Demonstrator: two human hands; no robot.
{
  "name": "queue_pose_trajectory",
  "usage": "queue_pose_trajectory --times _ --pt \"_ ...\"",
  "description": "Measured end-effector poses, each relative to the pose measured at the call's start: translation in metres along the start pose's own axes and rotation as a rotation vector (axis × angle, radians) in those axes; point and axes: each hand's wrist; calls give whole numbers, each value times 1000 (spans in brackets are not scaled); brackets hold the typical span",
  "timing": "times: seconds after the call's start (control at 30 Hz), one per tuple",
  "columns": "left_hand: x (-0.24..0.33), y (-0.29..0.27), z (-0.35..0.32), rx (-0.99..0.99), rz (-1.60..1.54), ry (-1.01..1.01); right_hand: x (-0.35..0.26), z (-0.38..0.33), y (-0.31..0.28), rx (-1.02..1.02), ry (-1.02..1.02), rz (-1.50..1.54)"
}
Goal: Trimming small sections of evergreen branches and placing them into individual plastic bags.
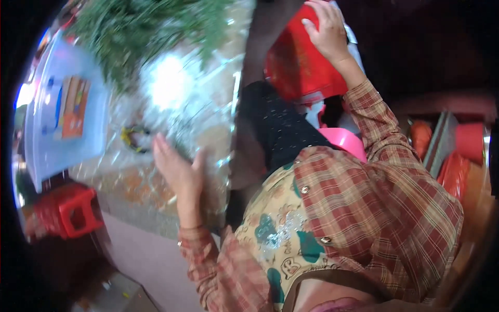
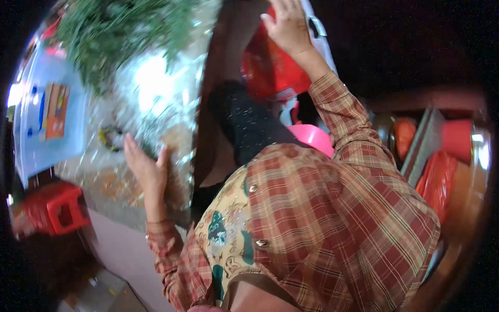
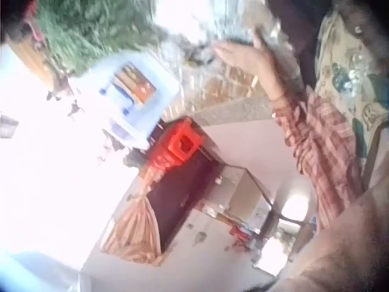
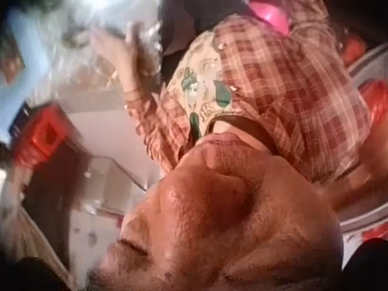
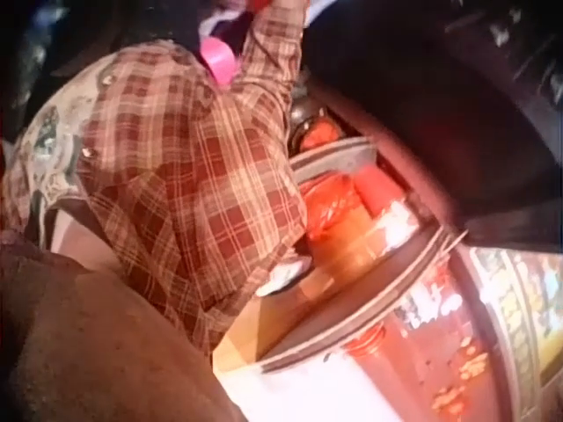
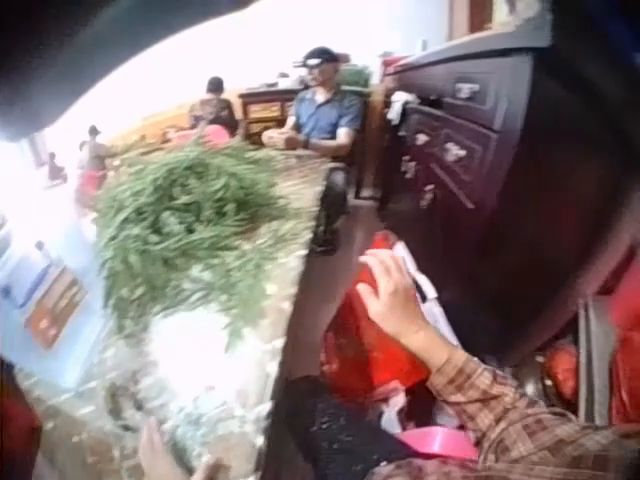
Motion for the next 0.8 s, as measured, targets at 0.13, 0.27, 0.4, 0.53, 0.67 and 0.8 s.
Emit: queue_pose_trajectory --times 0.13,0.27,0.4,0.53,0.67,0.8 --pt "-3 11 28 40 29 86 120 -51 -35 -232 335 -406" --pt "-5 22 53 27 21 104 158 -84 -36 -512 798 -251" --pt "0 28 71 -11 67 56 139 -78 -20 -701 868 -6" --pt "14 40 85 0 54 2 109 -81 18 -551 856 459" --pt "26 57 103 67 6 15 12 -74 36 -482 954 865" --pt "48 63 116 104 -26 0 -40 -91 57 -505 889 906"
Point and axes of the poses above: each hand's wrist, its own z-axis towards the middle knuckle, its own y-axis out of the palm, x = y × z, and after that the axes turned 3 degrees about y, right-handed
